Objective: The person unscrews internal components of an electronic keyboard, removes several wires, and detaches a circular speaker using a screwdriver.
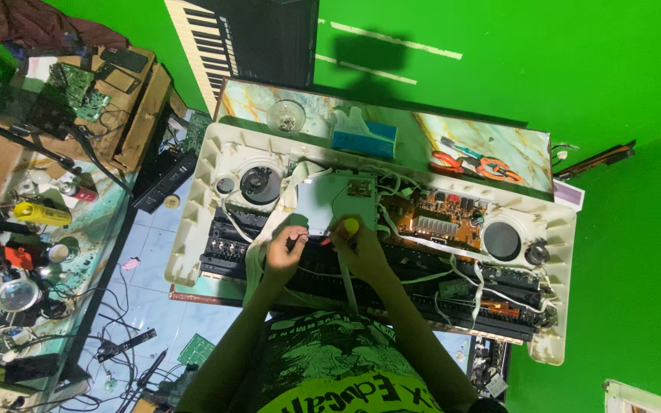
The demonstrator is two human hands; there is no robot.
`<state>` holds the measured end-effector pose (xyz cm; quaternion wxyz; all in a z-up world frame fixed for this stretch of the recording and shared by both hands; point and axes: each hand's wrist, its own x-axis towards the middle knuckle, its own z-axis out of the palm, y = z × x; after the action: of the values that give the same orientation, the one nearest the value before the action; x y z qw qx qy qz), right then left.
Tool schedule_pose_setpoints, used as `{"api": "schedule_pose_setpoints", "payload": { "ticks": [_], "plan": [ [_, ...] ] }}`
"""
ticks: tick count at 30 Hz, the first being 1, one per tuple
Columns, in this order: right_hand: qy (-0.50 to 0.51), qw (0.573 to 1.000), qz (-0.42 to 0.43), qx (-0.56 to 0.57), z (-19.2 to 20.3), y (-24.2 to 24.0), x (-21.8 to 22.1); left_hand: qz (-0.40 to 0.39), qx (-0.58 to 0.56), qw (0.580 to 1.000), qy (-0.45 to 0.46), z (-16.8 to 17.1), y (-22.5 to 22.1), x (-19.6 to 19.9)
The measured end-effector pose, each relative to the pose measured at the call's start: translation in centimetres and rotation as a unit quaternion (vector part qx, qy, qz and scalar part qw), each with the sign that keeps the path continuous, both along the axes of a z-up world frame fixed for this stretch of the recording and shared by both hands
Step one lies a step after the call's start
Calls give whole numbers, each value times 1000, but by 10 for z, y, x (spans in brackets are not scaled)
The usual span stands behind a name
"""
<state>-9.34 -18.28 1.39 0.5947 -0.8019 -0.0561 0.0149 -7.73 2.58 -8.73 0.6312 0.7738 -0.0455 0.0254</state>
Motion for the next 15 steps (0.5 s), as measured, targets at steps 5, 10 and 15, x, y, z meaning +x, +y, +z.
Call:
{"api": "schedule_pose_setpoints", "payload": {
  "ticks": [5,10,15],
  "plan": [
    [-14,1000,-1,-10,20,7,13,-1,-8,1000,-8,-3,2,5],
    [-4,996,-3,-84,30,5,23,0,35,997,-63,-8,-1,6],
    [-13,997,4,-74,27,5,29,9,29,996,-79,-11,-12,4]
  ]
}}
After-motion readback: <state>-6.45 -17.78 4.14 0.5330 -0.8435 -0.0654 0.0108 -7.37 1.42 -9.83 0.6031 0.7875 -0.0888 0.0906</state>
